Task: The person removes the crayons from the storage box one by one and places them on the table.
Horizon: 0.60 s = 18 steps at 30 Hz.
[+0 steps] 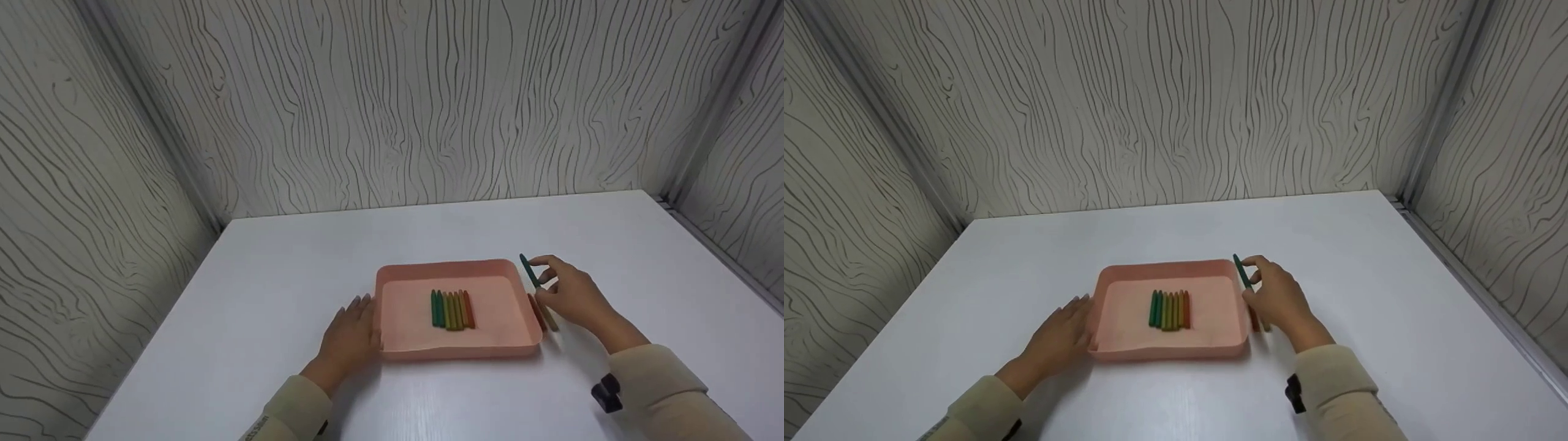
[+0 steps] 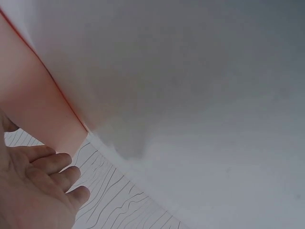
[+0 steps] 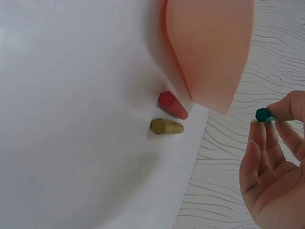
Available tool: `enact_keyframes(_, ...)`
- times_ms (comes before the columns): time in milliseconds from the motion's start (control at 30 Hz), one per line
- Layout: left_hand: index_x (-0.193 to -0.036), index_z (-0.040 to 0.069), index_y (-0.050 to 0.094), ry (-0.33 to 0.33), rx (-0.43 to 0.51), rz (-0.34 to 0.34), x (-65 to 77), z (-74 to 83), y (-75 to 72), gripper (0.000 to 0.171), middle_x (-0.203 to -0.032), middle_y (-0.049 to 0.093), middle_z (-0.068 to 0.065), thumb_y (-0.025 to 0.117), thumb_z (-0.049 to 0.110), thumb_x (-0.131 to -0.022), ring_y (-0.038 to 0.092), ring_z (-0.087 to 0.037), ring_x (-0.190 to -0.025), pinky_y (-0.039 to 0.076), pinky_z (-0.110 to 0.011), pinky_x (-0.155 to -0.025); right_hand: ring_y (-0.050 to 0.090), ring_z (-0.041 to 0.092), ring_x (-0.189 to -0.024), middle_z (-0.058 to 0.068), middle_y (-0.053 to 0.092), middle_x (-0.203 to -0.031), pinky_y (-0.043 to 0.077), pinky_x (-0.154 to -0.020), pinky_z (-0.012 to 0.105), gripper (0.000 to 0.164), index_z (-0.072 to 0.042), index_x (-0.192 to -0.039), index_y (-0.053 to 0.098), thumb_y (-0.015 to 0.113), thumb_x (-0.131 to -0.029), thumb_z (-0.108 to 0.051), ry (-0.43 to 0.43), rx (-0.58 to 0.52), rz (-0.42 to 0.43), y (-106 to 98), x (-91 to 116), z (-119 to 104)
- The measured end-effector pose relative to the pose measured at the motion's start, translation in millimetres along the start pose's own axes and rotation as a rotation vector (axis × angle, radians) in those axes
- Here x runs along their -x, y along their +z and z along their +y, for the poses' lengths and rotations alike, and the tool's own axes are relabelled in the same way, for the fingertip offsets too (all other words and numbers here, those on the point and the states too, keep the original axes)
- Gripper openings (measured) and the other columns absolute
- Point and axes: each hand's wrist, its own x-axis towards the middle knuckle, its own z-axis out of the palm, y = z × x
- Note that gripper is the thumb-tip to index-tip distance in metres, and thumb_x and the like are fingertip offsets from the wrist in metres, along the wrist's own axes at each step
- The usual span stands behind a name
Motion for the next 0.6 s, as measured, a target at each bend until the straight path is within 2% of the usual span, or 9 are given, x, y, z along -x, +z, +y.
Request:
enact_keyframes(100, -0.141, -0.006, 0.039, 0.007, 0.009, 0.001, 1.6, 0.4, -0.6, 0.052, -0.146, 0.038, -0.018, 0.045, 0.022, -0.098, 0.032, -0.034, -0.136, 0.026, -0.051, -0.109, 0.059, 0.023, -0.079, 0.015, 0.061, -0.100, 0.047, -0.059, 0.032, 0.052, -0.001, -0.132, 0.046, 0.060, -0.083, -0.003, 0.010, 0.009, 0.001, -1.6, 3.6, 9.7)
enact_keyframes(267, -0.142, -0.005, 0.037, -0.018, 0.033, -0.015, 0.7, 0.2, 0.7, 0.053, -0.148, 0.036, -0.017, 0.044, 0.024, -0.098, 0.029, -0.033, -0.138, 0.023, -0.049, -0.111, 0.059, 0.023, -0.079, 0.014, 0.061, -0.097, 0.046, -0.060, 0.033, 0.049, 0.000, -0.130, 0.047, 0.061, -0.083, -0.004, 0.028, 0.035, -0.011, -1.1, 9.2, 25.0)
enact_keyframes(600, -0.142, -0.004, 0.038, -0.015, 0.027, -0.004, -0.4, -0.8, 2.4, 0.053, -0.148, 0.037, -0.016, 0.044, 0.024, -0.098, 0.029, -0.033, -0.138, 0.023, -0.049, -0.111, 0.052, 0.023, -0.077, 0.012, 0.060, -0.093, 0.043, -0.064, 0.035, 0.048, 0.002, -0.126, 0.050, 0.062, -0.081, -0.005, 0.142, 0.054, -0.117, 1.9, 18.0, 42.3)
